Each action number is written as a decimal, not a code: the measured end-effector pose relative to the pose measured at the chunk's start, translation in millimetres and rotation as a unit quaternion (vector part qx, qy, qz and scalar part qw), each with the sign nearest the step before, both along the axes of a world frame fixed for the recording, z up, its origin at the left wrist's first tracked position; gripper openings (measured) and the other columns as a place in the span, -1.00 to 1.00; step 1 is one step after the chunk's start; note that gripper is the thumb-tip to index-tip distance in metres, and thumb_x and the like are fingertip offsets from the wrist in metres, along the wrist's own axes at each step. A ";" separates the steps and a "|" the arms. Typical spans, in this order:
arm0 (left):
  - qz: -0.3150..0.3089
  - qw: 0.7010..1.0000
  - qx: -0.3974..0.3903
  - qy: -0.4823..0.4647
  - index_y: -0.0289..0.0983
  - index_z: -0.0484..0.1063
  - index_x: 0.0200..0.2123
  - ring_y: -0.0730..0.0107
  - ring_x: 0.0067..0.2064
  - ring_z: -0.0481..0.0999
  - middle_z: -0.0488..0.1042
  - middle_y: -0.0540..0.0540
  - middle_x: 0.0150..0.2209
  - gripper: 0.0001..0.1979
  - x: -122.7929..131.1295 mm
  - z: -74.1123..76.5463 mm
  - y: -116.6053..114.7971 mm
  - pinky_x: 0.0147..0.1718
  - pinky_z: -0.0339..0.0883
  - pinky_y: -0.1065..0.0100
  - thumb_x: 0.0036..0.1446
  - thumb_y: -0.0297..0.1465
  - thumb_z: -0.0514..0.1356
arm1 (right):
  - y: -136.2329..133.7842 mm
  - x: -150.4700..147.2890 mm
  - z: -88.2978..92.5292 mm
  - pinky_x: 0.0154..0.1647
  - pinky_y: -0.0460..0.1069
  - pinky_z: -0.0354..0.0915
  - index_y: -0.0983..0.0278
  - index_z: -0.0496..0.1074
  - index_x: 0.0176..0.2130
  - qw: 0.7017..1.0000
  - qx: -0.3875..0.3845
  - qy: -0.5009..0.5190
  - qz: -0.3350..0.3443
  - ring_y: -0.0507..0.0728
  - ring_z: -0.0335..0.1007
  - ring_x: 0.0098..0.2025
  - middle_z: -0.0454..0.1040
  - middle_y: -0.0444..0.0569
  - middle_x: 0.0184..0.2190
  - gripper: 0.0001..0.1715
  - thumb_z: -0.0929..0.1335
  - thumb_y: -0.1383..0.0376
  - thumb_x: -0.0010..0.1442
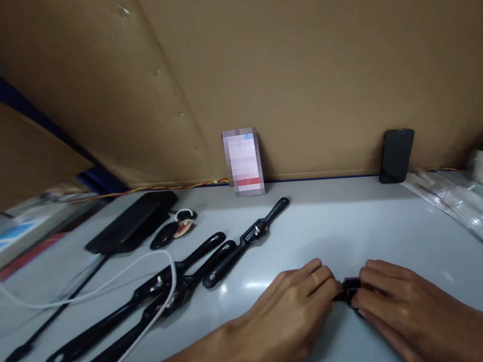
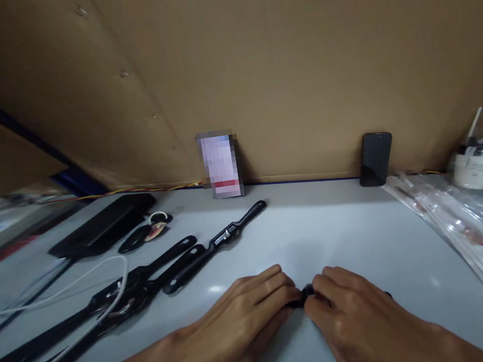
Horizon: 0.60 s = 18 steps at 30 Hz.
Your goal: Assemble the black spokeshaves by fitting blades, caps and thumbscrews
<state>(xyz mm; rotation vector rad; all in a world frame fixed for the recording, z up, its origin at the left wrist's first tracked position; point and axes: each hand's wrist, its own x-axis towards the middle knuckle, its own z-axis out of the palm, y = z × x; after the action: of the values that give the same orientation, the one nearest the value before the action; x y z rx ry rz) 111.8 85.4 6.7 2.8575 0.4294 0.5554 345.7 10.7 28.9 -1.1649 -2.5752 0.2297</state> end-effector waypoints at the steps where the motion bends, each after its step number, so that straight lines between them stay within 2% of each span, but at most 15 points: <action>1: 0.005 1.000 0.001 0.002 -0.26 0.38 -0.05 0.23 -0.24 0.52 0.55 -0.10 -0.19 -0.79 0.0 -0.1 -0.1 -0.34 0.46 0.26 0.32 -0.61 0.12 | -0.6 -1.8 -3.6 -0.12 0.14 0.46 0.31 0.51 -0.20 1.000 0.010 0.007 -0.013 0.24 0.43 -0.21 0.52 0.08 -0.27 -0.72 0.27 0.57 0.27; 4: 0.010 1.000 0.005 0.005 -0.25 0.39 -0.08 0.25 -0.27 0.51 0.53 -0.08 -0.22 -0.81 -0.7 -0.5 0.0 -0.37 0.43 0.27 0.31 -0.60 0.13 | 0.0 -6.0 -9.6 -0.22 0.12 0.42 0.30 0.49 -0.27 0.998 0.023 0.035 -0.055 0.21 0.40 -0.29 0.48 0.05 -0.33 -0.73 0.26 0.55 0.28; 7: 0.004 1.000 0.008 0.009 -0.25 0.38 -0.08 0.26 -0.28 0.50 0.52 -0.07 -0.23 -0.79 -1.6 -0.5 1.1 -0.39 0.42 0.29 0.29 -0.62 0.13 | 2.3 -6.2 -9.4 -0.27 0.09 0.37 0.28 0.46 -0.33 0.996 0.022 0.051 -0.070 0.19 0.37 -0.30 0.44 0.02 -0.35 -0.73 0.26 0.53 0.31; 10: 0.001 1.000 0.005 0.013 -0.25 0.39 -0.07 0.26 -0.28 0.50 0.53 -0.08 -0.22 -0.77 -1.8 -0.1 2.3 -0.39 0.42 0.30 0.29 -0.63 0.11 | 4.0 -2.7 -5.9 -0.26 0.07 0.36 0.29 0.45 -0.34 0.998 0.003 0.044 -0.049 0.17 0.36 -0.29 0.46 0.01 -0.34 -0.72 0.26 0.57 0.29; 15: -0.002 1.000 -0.007 0.005 -0.27 0.42 -0.04 0.24 -0.28 0.50 0.53 -0.09 -0.21 -0.77 -2.5 -1.5 3.0 -0.38 0.42 0.27 0.34 -0.62 0.09 | 6.6 3.0 -0.8 -0.07 0.09 0.40 0.30 0.49 -0.23 0.999 -0.013 0.012 0.038 0.18 0.41 -0.20 0.54 0.00 -0.27 -0.62 0.28 0.69 0.15; 18: 0.001 1.000 -0.011 0.006 -0.27 0.43 -0.05 0.26 -0.28 0.50 0.54 -0.09 -0.22 -0.78 -2.8 -2.8 2.7 -0.39 0.41 0.29 0.36 -0.61 0.09 | 7.6 1.4 -2.1 -0.16 0.07 0.39 0.29 0.48 -0.24 0.999 -0.040 0.016 -0.002 0.18 0.43 -0.22 0.54 -0.01 -0.28 -0.67 0.30 0.67 0.21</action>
<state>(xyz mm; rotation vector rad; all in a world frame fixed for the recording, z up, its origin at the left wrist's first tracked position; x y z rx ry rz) 109.0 88.1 3.9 2.8404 0.4385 0.5300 347.1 18.3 26.8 -1.1849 -2.5556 0.3515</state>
